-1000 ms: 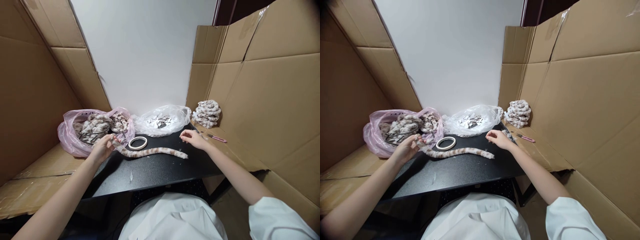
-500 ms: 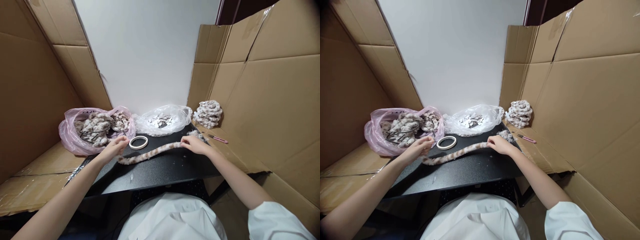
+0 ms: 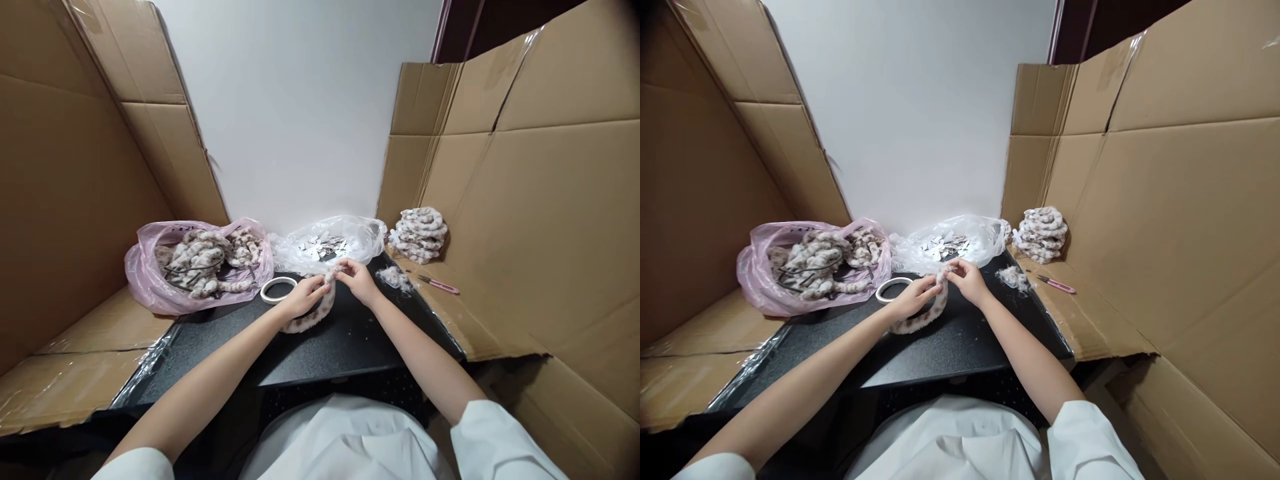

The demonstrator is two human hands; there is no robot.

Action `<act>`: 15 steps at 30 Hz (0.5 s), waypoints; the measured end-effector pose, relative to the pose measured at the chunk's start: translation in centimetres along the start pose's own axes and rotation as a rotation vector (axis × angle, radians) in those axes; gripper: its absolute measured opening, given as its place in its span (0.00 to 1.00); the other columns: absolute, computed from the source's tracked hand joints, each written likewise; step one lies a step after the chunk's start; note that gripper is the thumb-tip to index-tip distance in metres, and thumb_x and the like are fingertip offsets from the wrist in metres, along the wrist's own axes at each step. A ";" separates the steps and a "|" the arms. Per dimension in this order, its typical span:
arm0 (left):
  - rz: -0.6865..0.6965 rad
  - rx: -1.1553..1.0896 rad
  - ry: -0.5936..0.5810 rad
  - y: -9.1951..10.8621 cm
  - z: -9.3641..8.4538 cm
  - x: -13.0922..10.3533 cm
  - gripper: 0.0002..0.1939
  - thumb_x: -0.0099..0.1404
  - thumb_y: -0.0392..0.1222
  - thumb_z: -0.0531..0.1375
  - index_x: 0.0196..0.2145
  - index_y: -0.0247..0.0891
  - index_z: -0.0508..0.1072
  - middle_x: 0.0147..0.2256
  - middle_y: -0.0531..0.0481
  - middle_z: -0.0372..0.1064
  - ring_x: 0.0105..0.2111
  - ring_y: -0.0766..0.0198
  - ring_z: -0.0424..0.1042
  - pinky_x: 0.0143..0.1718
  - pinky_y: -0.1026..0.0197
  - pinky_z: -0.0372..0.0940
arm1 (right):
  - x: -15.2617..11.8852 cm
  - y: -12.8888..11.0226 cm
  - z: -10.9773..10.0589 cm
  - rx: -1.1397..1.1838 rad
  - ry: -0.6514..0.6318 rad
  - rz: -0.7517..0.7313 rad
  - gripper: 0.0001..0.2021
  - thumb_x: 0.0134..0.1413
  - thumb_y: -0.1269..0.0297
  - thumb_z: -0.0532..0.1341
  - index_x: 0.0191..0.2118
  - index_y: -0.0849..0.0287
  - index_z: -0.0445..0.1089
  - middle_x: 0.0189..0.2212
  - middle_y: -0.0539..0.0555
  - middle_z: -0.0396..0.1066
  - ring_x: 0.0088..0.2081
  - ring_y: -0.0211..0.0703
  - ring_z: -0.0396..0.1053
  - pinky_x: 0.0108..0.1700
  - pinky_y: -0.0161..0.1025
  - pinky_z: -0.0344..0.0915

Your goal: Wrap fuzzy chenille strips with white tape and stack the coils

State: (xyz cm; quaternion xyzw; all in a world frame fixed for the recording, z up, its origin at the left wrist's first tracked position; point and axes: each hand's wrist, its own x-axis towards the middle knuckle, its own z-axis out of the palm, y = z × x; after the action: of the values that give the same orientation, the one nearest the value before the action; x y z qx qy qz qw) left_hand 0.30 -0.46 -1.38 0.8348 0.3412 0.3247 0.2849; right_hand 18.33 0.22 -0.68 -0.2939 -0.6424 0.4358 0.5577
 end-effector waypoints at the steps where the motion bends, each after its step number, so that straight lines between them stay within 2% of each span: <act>1: -0.017 -0.072 -0.003 -0.1 0.2 -0.1 0.16 0.66 0.51 0.52 0.31 0.35 0.66 0.28 0.52 0.61 0.30 0.66 0.60 0.34 0.63 0.57 | -0.1 0.4 0.1 0.056 0.018 0.025 0.11 0.42 0.60 0.67 0.31 0.57 0.68 0.28 0.48 0.70 0.33 0.39 0.68 0.41 0.38 0.65; 4: -0.100 -0.298 -0.038 -0.2 0.9 -0.4 0.18 0.63 0.55 0.55 0.35 0.34 0.67 0.28 0.52 0.62 0.27 0.68 0.60 0.28 0.65 0.55 | -0.4 1.0 0.4 0.192 0.052 0.117 0.13 0.37 0.61 0.70 0.29 0.58 0.69 0.27 0.48 0.69 0.32 0.37 0.67 0.41 0.37 0.64; 7: -0.226 -0.462 -0.112 -0.2 1.4 -0.5 0.23 0.60 0.58 0.58 0.41 0.34 0.68 0.26 0.53 0.62 0.21 0.72 0.55 0.21 0.68 0.48 | -0.8 1.3 0.7 0.291 0.074 0.228 0.15 0.33 0.60 0.72 0.29 0.59 0.69 0.26 0.48 0.70 0.30 0.36 0.67 0.37 0.36 0.65; 9: -0.258 -0.522 -0.117 -0.3 1.7 -0.6 0.24 0.58 0.59 0.59 0.39 0.32 0.69 0.25 0.54 0.61 0.20 0.73 0.54 0.20 0.68 0.47 | -1.0 1.4 0.8 0.333 0.061 0.291 0.18 0.32 0.58 0.72 0.31 0.59 0.70 0.26 0.48 0.70 0.28 0.36 0.66 0.32 0.35 0.64; 12: -0.227 -0.575 -0.080 -0.3 2.0 -0.6 0.25 0.58 0.61 0.58 0.33 0.32 0.70 0.23 0.54 0.58 0.21 0.72 0.54 0.22 0.68 0.48 | -1.1 1.6 0.9 0.347 -0.025 0.347 0.19 0.33 0.53 0.72 0.30 0.60 0.70 0.24 0.48 0.70 0.24 0.33 0.65 0.27 0.33 0.62; 15: -0.228 -0.598 -0.086 -0.3 2.0 -0.6 0.26 0.59 0.63 0.56 0.30 0.32 0.68 0.19 0.58 0.49 0.19 0.73 0.48 0.20 0.67 0.43 | -1.3 1.9 1.0 0.330 -0.050 0.348 0.20 0.33 0.51 0.72 0.27 0.62 0.70 0.23 0.49 0.70 0.23 0.33 0.65 0.28 0.34 0.63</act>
State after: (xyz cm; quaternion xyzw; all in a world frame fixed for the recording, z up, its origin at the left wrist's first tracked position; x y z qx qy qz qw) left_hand 1.35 -1.27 -3.06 0.6836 0.3096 0.3412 0.5661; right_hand 17.40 -0.30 -2.92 -0.2940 -0.5157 0.6316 0.4986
